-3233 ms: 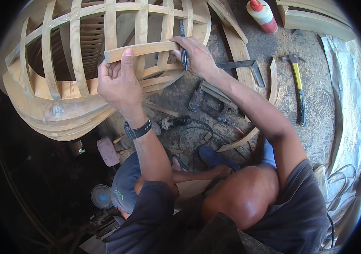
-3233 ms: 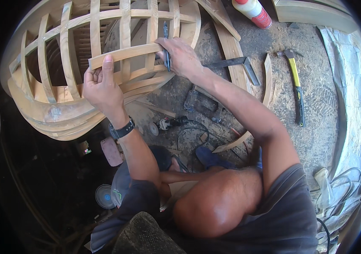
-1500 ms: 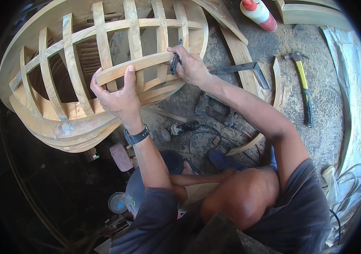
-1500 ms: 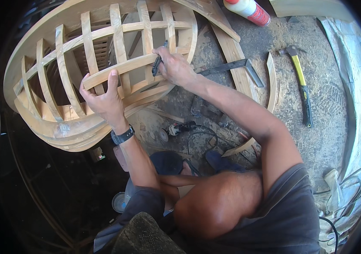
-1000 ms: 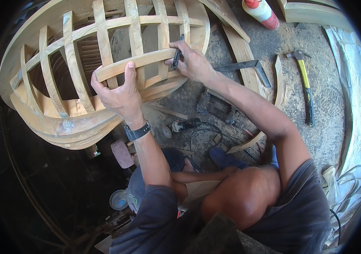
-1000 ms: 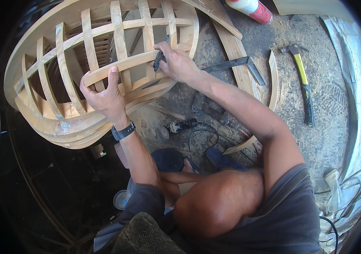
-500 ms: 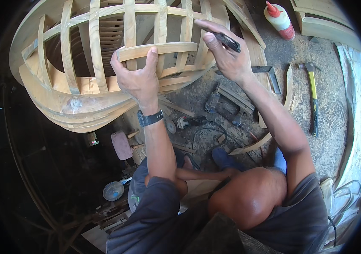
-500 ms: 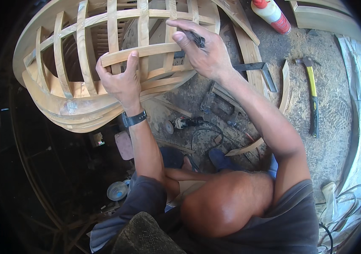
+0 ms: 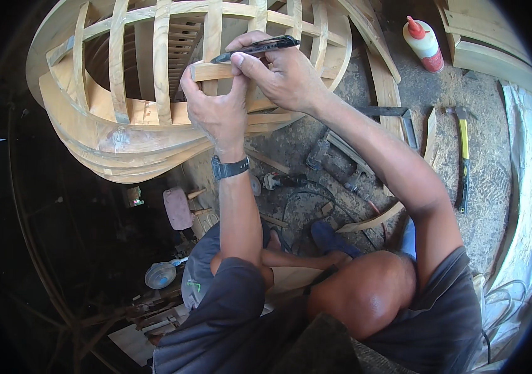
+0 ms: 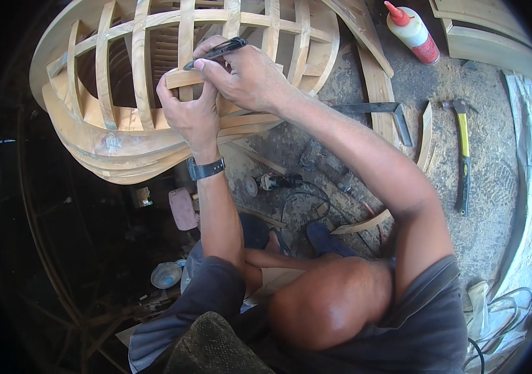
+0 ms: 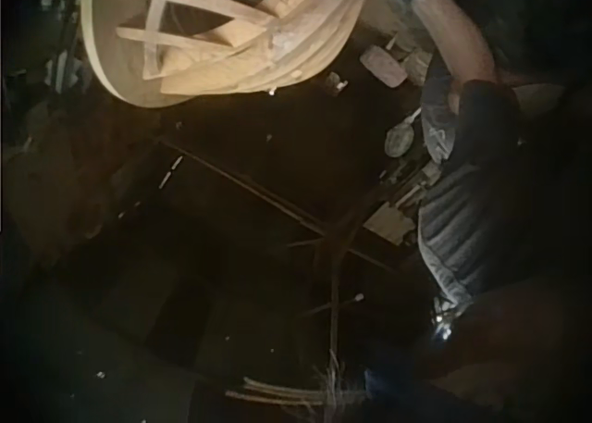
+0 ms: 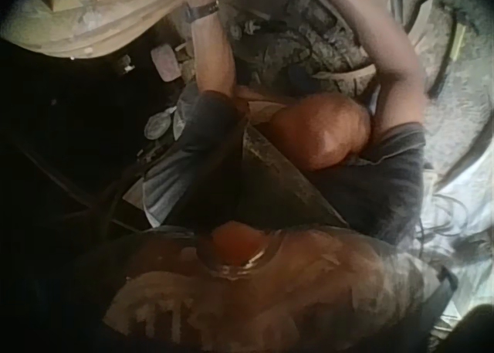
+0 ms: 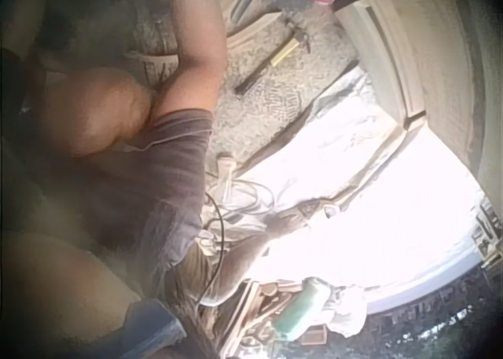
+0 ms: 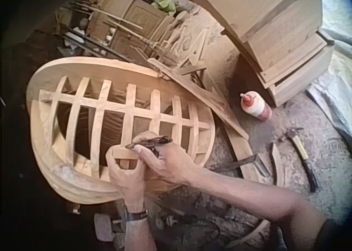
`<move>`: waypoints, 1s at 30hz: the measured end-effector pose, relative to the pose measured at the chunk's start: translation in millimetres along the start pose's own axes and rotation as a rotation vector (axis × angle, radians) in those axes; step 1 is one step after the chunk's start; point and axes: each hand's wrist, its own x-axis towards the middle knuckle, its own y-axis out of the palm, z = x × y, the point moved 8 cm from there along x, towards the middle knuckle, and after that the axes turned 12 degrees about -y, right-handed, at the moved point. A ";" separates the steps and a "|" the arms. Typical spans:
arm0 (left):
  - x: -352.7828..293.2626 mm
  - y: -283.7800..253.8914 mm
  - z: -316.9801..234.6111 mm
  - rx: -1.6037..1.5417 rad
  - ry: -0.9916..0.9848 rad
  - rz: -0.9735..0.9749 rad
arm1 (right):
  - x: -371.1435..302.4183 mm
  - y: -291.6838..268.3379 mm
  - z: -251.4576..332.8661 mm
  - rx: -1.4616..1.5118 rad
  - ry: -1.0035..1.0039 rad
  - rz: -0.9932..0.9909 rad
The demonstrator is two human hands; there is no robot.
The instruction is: The person attaches a small wooden block to a curved lattice frame by applying adhesive, positioning the block, and securing it using a pneumatic staple gun.
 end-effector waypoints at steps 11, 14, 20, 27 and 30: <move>0.7 2.2 0.4 0.032 0.035 0.003 | -46.8 -84.9 -21.1 -0.318 0.156 -0.312; 0.4 1.9 7.7 -0.003 0.011 0.009 | -75.8 -92.6 -37.3 -0.359 0.284 -0.328; -3.3 4.4 -0.3 0.010 0.021 0.017 | -83.1 -84.5 -45.6 -0.323 0.310 -0.262; -1.6 0.8 6.3 -0.011 0.006 0.004 | -82.1 -77.6 -42.5 -0.208 0.276 -0.278; -3.7 -3.7 7.3 0.010 -0.062 0.037 | -95.9 -70.9 -37.7 -0.174 0.315 -0.313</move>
